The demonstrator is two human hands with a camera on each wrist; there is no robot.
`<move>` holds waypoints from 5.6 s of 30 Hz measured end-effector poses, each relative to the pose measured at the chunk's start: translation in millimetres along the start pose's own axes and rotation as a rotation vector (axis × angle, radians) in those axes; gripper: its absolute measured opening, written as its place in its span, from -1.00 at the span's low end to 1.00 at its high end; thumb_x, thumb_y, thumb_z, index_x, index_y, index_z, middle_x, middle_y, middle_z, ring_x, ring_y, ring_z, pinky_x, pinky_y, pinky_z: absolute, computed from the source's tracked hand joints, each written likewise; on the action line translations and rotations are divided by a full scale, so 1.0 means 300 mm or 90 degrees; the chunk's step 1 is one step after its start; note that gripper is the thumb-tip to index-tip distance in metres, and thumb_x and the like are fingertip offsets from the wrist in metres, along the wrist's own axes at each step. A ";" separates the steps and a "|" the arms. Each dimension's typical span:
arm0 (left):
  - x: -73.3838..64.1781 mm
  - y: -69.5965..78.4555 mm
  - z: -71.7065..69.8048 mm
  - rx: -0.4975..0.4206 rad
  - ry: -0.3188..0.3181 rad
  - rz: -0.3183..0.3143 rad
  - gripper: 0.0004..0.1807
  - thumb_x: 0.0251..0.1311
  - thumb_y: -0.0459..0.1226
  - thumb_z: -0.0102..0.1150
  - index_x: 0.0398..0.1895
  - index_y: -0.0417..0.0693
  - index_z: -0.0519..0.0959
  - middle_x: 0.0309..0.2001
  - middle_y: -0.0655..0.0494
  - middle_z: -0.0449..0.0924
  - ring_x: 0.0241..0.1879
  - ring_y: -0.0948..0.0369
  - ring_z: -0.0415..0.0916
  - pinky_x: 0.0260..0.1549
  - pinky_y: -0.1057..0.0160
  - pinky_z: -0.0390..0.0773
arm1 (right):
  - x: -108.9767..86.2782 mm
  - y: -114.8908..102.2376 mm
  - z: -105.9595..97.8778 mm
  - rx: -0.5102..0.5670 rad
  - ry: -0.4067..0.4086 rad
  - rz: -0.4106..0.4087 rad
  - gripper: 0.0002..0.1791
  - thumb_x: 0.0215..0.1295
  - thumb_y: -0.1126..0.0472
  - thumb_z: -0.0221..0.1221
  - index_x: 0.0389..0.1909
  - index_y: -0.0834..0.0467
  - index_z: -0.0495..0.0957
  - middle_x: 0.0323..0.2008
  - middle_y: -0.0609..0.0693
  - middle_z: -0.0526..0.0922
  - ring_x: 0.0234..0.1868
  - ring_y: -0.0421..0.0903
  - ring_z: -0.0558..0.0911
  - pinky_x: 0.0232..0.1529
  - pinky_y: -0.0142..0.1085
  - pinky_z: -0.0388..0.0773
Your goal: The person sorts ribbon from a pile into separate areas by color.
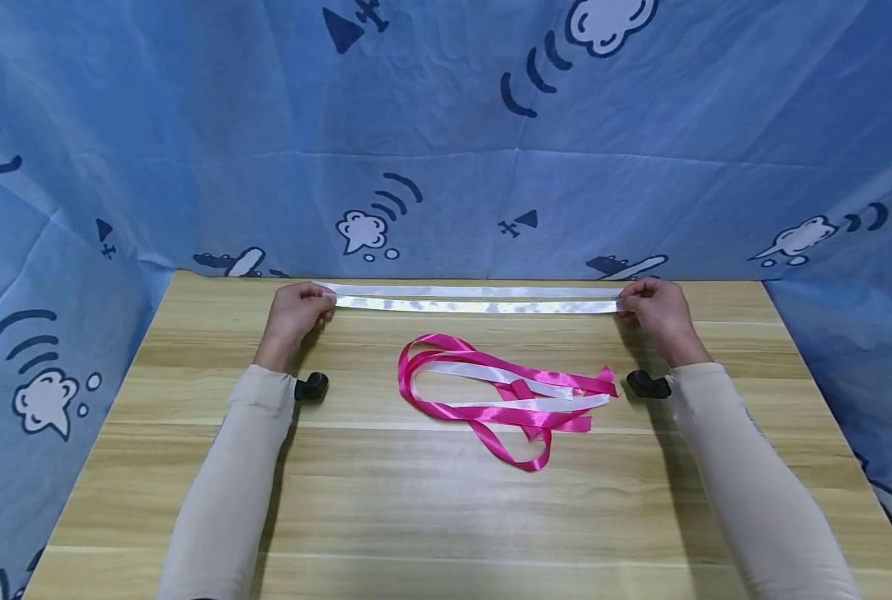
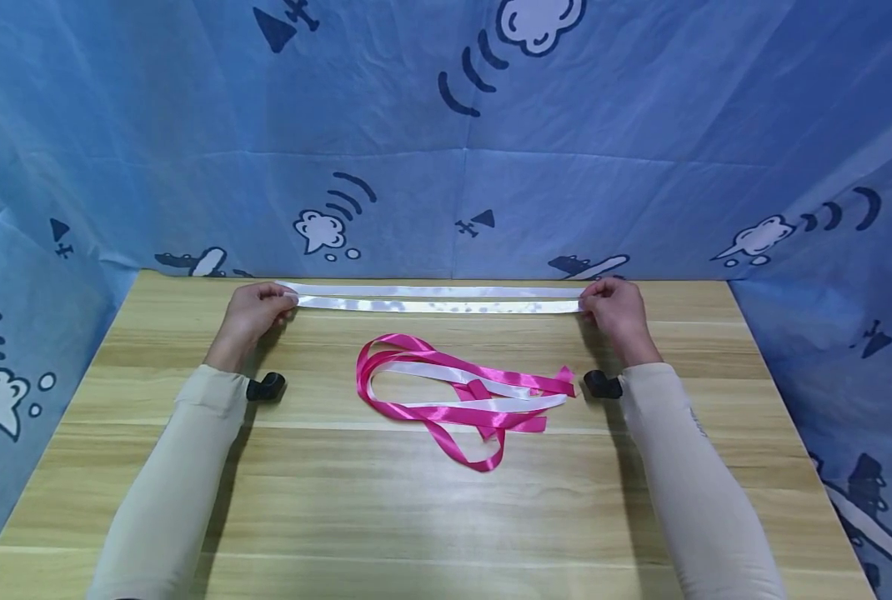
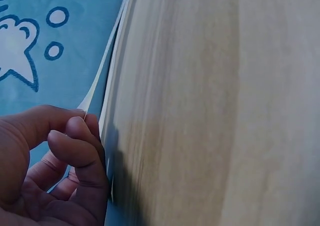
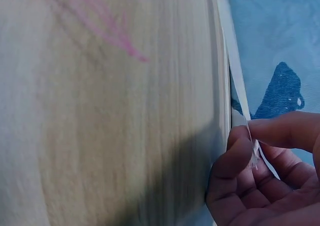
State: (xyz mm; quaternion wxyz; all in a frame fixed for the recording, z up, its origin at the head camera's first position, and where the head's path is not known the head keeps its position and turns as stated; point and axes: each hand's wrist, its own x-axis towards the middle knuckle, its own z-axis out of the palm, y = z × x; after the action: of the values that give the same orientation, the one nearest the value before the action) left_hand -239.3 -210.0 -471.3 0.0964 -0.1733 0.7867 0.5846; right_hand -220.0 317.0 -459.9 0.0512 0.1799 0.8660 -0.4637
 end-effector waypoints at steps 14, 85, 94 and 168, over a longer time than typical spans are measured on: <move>0.011 -0.006 0.009 -0.013 0.010 0.024 -0.88 0.40 -0.40 0.22 -0.12 -0.33 0.59 -0.54 0.23 0.52 -0.54 0.36 0.47 -0.52 0.45 0.50 | -0.002 0.000 0.018 -0.036 0.024 -0.013 -0.88 0.46 0.39 0.16 -0.07 0.33 0.53 -0.40 -0.19 0.55 -0.39 -0.26 0.54 -0.38 -0.41 0.56; -0.135 0.008 -0.074 0.044 -0.068 0.152 -0.58 0.44 -0.19 0.24 0.21 -0.30 0.56 -0.19 0.24 0.58 -0.16 0.19 0.60 -0.20 0.34 0.63 | -0.153 -0.069 -0.032 0.003 -0.001 -0.176 -0.66 0.54 0.24 0.17 0.19 0.36 0.56 0.00 -0.05 0.64 -0.15 -0.38 0.64 -0.16 -0.56 0.65; -0.196 0.008 -0.012 0.062 -0.119 0.183 -0.59 0.44 -0.21 0.25 0.21 -0.29 0.56 0.05 -0.14 0.67 -0.08 0.05 0.62 -0.14 0.30 0.64 | -0.217 -0.141 0.041 -0.039 -0.052 -0.240 -0.69 0.50 0.21 0.24 0.14 0.27 0.63 0.10 0.17 0.67 0.01 -0.34 0.61 -0.06 -0.55 0.53; -0.344 -0.032 0.335 0.178 -0.233 0.239 -0.83 0.29 -0.49 0.27 -0.11 -0.15 0.71 -0.23 0.00 0.72 -0.27 0.22 0.59 -0.25 0.36 0.64 | -0.364 -0.224 0.497 -0.204 -0.311 -0.446 -0.79 0.27 0.41 0.35 -0.08 0.23 0.69 -0.11 0.09 0.72 -0.06 0.01 0.64 0.10 -0.02 0.65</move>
State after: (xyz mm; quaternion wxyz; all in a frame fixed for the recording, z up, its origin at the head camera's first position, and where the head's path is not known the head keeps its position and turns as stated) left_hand -145.7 -100.3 -473.2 0.1498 0.0982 0.8473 0.5000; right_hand -154.1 131.6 -463.6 0.1210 -0.2487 0.8980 -0.3423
